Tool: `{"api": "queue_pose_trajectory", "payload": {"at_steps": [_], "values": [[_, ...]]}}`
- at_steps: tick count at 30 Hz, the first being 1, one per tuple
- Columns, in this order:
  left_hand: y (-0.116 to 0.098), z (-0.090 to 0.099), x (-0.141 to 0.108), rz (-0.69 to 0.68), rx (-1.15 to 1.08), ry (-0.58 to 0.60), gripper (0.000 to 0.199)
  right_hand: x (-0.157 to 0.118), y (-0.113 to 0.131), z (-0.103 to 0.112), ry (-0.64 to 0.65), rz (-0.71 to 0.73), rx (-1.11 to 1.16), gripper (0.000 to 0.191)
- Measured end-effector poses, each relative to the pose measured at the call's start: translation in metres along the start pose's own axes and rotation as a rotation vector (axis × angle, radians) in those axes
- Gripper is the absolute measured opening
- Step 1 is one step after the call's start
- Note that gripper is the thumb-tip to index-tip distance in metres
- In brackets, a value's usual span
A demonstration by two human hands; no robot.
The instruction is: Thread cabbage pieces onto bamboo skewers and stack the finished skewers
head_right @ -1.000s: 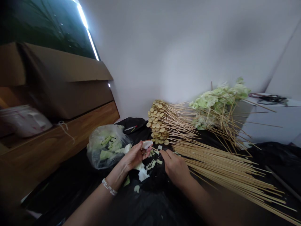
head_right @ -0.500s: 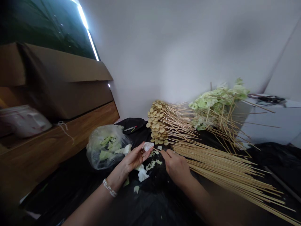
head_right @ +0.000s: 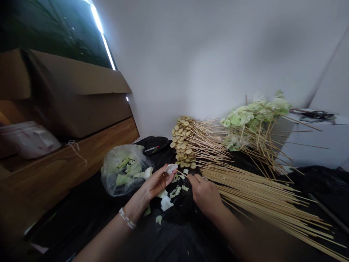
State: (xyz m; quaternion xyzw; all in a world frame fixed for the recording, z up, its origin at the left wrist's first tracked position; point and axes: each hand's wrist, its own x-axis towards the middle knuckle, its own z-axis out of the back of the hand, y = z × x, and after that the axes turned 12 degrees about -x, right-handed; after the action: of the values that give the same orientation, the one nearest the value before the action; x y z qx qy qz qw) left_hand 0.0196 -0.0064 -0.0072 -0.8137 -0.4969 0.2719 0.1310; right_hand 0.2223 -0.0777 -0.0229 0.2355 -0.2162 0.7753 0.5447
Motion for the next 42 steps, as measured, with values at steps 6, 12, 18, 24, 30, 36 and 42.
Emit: {"api": "queue_pose_trajectory", "payload": {"at_steps": [6, 12, 18, 24, 30, 36, 42], "values": [[0.005, 0.006, 0.002, 0.003, 0.034, 0.044, 0.017, -0.001, 0.001, -0.001, 0.006, 0.007, -0.016, 0.032], [0.006, 0.002, -0.003, -0.034, 0.099, 0.075, 0.016, -0.001, 0.002, -0.001, -0.031, 0.006, -0.036, 0.030], [0.008, -0.003, -0.010, -0.039, 0.162, 0.124, 0.021, -0.002, 0.006, -0.001, -0.036, -0.005, 0.046, 0.029], [0.012, -0.003, -0.013, -0.045, 0.328, 0.203, 0.035, -0.003, 0.009, -0.003, 0.020, -0.019, 0.109, 0.030], [-0.010, -0.003, -0.014, -0.256, 0.733, 0.205, 0.036, 0.001, 0.002, 0.002, -0.055, -0.016, 0.055, 0.031], [-0.047, 0.000, -0.029, -0.187, 1.352, 0.463, 0.037, 0.002, 0.000, 0.004, -0.056, -0.028, 0.028, 0.032], [-0.057, 0.012, -0.032, -0.183, 1.895, 0.455, 0.052, 0.000, 0.001, 0.001, -0.028, -0.019, 0.031, 0.030]]}}
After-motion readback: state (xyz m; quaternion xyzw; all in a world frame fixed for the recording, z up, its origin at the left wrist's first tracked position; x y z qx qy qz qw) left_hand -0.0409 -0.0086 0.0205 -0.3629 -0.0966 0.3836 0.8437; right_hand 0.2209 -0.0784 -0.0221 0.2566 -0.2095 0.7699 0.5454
